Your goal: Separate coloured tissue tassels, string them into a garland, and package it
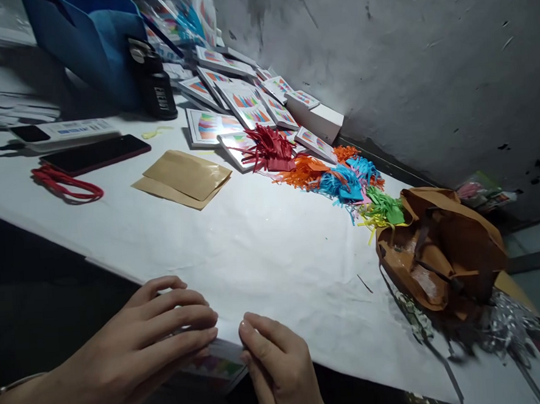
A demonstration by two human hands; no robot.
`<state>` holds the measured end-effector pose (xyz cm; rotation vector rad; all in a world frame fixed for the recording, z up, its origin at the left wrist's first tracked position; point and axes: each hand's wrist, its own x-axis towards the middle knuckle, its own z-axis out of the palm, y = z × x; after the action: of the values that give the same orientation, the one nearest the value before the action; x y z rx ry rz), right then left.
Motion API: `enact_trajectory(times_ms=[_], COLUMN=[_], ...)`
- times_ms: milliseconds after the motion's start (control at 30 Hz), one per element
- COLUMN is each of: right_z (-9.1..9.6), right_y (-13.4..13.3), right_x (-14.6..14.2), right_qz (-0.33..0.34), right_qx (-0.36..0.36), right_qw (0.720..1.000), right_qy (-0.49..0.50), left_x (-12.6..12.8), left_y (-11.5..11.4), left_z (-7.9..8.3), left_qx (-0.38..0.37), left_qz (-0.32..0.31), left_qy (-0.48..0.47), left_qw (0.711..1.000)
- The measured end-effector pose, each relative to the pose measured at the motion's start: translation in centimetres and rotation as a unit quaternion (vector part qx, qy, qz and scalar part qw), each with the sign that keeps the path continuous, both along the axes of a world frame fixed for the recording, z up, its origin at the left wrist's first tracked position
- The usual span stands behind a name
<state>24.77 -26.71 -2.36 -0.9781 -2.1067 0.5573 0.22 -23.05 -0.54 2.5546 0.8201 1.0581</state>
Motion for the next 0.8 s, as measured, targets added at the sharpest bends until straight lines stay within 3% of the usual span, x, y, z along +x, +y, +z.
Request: enact_trajectory(times_ms=[133, 267, 400, 467, 567, 633, 700, 800], right_z=[-0.7, -1.7, -1.9, -1.6, -1.2, -1.5, -2.3, -3.9], right_y=[-0.2, -0.3, 0.6, 1.4, 2.4, 2.7, 2.9, 3.4], right_x=[-0.6, -1.1, -1.1, -1.6, -4.0, -6.5, -9.0, -11.3], right_qz=[-0.036, -0.058, -0.086, -0.143, -0.218, -0.172, -0.098, -0.066], right_qx=[0.028, 0.013, -0.006, 0.033, 0.132, 0.156, 0.127, 0.057], right_qw=[0.997, 0.994, 0.992, 0.987, 0.967, 0.97, 0.974, 0.963], right_qy=[0.058, 0.096, 0.09, 0.065, 0.01, -0.065, -0.162, -0.254], left_x=[-0.6, -0.7, -0.8, -1.1, -1.8, -2.1, -2.2, -1.9], left_y=[0.1, -0.1, 1.0, 2.6, 6.5, 9.4, 11.8, 13.8], left_z=[-1.1, -2.4, -1.9, -1.0, 0.1, 0.1, -0.7, -2.6], left_qx=[-0.038, -0.078, -0.139, -0.181, -0.251, -0.324, -0.391, -0.426], left_qz=[-0.016, -0.005, -0.011, 0.006, 0.083, 0.136, 0.165, 0.176], left_qy=[-0.07, -0.148, -0.179, -0.199, -0.258, -0.31, -0.349, -0.366], left_qw=[0.997, 0.986, 0.974, 0.963, 0.929, 0.883, 0.836, 0.808])
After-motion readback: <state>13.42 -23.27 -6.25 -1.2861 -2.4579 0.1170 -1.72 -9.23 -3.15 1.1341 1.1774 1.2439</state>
